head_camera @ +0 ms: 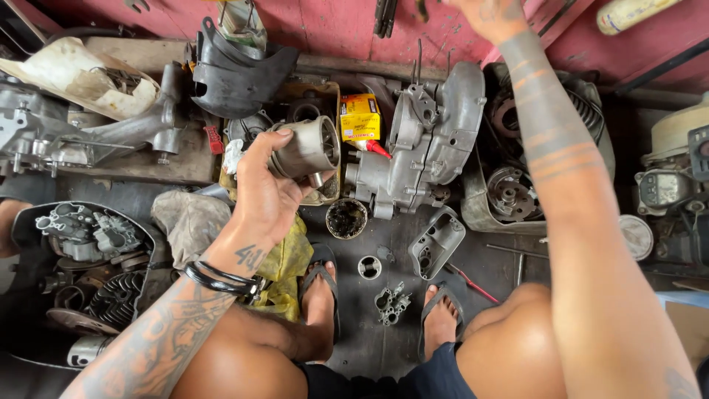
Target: Inspecting and repairing a motorcycle piston using pliers and a T-handle wrench
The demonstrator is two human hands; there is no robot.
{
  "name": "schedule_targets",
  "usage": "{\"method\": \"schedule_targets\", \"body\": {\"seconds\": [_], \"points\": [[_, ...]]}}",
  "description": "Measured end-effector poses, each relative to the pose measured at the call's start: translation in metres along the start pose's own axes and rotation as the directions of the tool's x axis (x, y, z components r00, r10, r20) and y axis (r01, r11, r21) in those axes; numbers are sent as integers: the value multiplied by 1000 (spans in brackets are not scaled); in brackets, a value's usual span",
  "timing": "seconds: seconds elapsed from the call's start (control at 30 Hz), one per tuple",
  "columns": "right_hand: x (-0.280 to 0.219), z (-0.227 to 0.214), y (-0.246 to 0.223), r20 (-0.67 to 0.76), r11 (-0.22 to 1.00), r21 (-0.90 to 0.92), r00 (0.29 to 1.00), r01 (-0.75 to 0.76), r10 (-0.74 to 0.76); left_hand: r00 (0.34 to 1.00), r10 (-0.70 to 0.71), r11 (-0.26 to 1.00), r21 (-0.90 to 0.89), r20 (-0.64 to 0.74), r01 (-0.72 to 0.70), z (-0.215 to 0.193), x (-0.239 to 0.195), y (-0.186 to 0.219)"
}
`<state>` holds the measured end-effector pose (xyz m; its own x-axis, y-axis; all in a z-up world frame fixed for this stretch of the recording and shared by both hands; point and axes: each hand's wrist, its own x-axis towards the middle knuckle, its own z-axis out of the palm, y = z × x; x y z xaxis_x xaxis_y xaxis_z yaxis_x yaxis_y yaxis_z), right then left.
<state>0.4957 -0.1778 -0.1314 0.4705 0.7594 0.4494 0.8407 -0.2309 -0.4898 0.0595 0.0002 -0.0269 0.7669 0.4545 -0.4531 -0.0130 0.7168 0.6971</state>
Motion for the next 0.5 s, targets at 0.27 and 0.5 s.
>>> {"method": "schedule_targets", "body": {"seconds": [0.27, 0.5], "points": [[-95, -73, -173, 386, 707, 582, 902, -402, 195, 996, -1, 972, -236, 87, 22, 25, -11, 8], [-222, -109, -281, 484, 373, 779, 862, -504, 153, 952, 44, 928, -366, 302, 74, 40, -23, -10]]}}
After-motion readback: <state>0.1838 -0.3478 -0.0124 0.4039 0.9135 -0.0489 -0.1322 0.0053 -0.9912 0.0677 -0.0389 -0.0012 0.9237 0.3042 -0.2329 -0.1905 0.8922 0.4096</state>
